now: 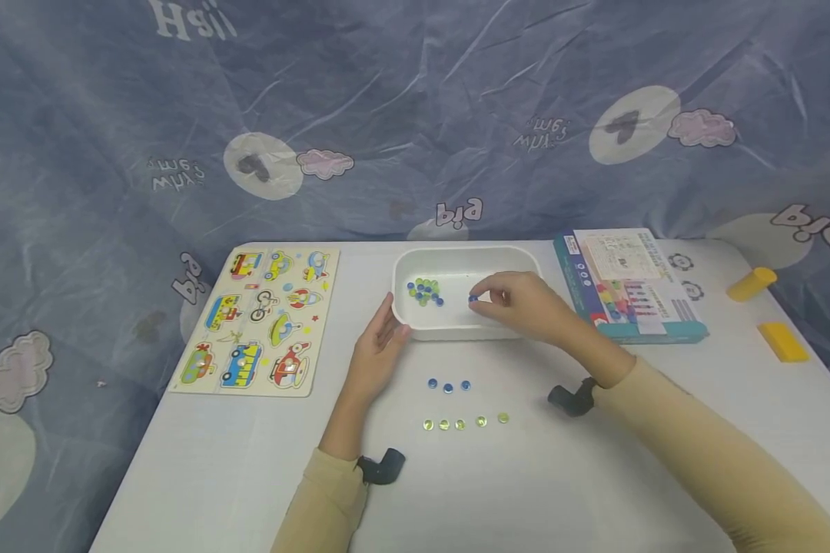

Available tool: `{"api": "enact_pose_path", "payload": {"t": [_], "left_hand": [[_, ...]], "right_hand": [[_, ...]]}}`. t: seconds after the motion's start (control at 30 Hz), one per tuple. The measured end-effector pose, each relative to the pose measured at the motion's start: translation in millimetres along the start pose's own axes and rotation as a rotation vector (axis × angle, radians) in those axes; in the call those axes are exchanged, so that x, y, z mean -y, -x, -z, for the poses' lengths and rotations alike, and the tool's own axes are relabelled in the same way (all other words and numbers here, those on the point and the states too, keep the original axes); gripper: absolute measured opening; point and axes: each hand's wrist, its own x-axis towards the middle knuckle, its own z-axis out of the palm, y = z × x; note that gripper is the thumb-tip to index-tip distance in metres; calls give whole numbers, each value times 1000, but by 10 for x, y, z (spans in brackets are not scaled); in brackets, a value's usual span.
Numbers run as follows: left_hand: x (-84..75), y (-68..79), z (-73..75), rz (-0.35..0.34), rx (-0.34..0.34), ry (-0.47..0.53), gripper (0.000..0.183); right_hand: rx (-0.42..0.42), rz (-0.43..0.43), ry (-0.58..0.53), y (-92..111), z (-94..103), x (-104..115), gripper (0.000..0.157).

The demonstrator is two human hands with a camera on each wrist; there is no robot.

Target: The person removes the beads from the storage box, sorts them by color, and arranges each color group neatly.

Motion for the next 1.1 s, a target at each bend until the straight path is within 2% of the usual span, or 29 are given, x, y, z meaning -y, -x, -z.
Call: {"api": "enact_pose_path", "payload": {"t": [0.23, 0.4, 0.8, 0.93, 1.1], "left_hand": [[-11, -4, -5, 3, -1, -1, 61], [-7, -7, -3, 4, -1, -2, 62], [19, -11, -6, -7, -3, 20, 61], [7, -7, -6, 5, -2, 14, 61], [-7, -2, -2, 6, -4, 7, 61]], "right_hand": [[62, -53, -56, 377, -8, 11, 22], [127, -101, -80, 533, -103, -56, 21], [296, -124, -142, 616, -427, -156, 15], [318, -124, -127, 617, -484, -153, 15], [304, -119, -80, 610, -523, -151, 17]]}}
